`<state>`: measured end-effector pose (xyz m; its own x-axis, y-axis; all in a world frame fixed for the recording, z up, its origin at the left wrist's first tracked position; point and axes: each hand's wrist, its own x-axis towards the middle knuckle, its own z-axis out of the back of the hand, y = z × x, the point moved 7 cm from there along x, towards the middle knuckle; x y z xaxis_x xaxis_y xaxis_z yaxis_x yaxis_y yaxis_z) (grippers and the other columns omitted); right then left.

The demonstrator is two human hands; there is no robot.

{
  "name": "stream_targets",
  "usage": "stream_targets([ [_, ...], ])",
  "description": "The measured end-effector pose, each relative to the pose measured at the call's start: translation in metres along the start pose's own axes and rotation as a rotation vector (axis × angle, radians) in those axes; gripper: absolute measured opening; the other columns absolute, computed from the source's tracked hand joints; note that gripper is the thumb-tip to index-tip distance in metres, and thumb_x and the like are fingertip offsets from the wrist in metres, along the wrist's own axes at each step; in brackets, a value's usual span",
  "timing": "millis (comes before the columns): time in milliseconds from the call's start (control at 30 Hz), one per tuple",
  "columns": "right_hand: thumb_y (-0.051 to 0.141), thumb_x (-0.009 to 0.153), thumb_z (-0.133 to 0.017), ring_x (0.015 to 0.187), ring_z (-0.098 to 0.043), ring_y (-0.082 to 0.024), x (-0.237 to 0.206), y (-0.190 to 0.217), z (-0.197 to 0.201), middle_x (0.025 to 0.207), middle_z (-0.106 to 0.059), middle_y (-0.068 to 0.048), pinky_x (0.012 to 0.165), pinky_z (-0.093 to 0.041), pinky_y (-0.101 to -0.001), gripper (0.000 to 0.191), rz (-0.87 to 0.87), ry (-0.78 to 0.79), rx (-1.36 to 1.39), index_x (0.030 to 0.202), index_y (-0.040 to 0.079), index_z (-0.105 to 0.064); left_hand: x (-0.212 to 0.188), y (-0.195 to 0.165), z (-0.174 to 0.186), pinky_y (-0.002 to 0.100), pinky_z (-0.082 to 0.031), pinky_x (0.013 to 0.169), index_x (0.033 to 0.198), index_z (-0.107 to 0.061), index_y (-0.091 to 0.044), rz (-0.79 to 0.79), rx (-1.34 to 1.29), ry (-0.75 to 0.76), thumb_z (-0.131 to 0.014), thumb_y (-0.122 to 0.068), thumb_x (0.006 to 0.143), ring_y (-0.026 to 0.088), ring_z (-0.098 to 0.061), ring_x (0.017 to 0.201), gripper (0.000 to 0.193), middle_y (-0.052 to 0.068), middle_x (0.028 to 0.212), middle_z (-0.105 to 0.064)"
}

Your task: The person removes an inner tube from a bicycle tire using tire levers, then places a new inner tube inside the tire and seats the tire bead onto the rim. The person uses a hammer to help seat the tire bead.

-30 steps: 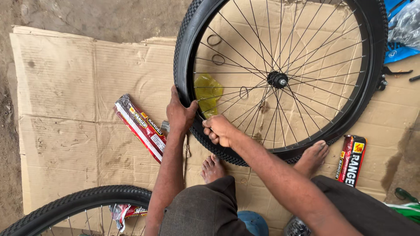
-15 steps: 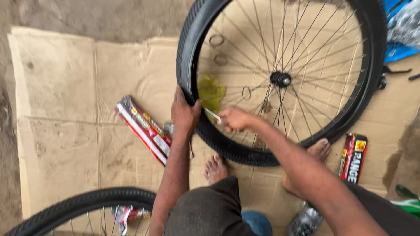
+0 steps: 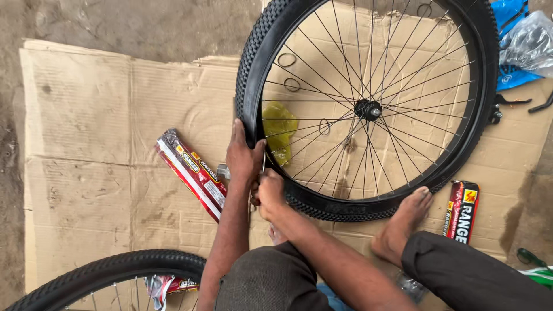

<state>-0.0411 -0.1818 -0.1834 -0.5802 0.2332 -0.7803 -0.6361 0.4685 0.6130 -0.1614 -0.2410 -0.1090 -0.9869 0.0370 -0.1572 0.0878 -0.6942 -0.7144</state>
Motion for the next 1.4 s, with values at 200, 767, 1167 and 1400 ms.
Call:
stream_targets([
  [200,0.018,0.105,-0.05,0.058,-0.058,-0.015,-0.013,-0.002,-0.004,0.075,-0.062,-0.005,0.049,-0.044,-0.032,0.014,0.205,-0.077,-0.201,0.102,0.007,-0.059,-0.03,0.019,0.017,0.043,-0.048,0.109,0.13,-0.064,-0.002,0.027,-0.066,-0.174,-0.077,-0.032,0.088,0.036,-0.061,0.129,0.052,0.021,0.142,-0.063],
  [767,0.037,0.107,-0.05,0.068,-0.062,-0.022,-0.002,0.071,0.136,0.074,-0.063,-0.01,0.069,-0.049,-0.0426,0.038,0.274,0.329,-1.216,0.09,0.004,-0.062,-0.073,0.059,0.0,0.049,-0.046,0.107,0.153,-0.03,0.01,0.516,-0.08,-0.094,-0.086,-0.058,0.072,0.039,-0.057,0.127,0.119,0.03,0.141,-0.053],
  [1167,0.033,0.11,-0.05,0.073,-0.053,-0.013,-0.026,0.068,0.162,0.075,-0.059,-0.007,0.073,-0.049,-0.0341,0.04,0.412,0.149,-0.667,0.091,-0.001,-0.06,-0.059,0.007,-0.037,0.046,-0.035,0.117,0.154,-0.026,0.01,0.37,-0.134,-0.148,-0.086,-0.024,0.068,0.048,-0.044,0.137,0.11,0.036,0.146,-0.044],
  [1400,0.032,0.11,-0.054,0.07,-0.047,-0.021,-0.019,0.059,0.108,0.075,-0.052,-0.012,0.068,-0.045,-0.0377,0.037,0.404,0.045,-0.536,0.093,-0.001,-0.06,-0.015,0.016,-0.024,0.048,-0.043,0.106,0.148,-0.032,0.008,0.494,-0.037,-0.067,-0.087,-0.038,0.069,0.048,-0.053,0.124,0.107,0.035,0.136,-0.051],
])
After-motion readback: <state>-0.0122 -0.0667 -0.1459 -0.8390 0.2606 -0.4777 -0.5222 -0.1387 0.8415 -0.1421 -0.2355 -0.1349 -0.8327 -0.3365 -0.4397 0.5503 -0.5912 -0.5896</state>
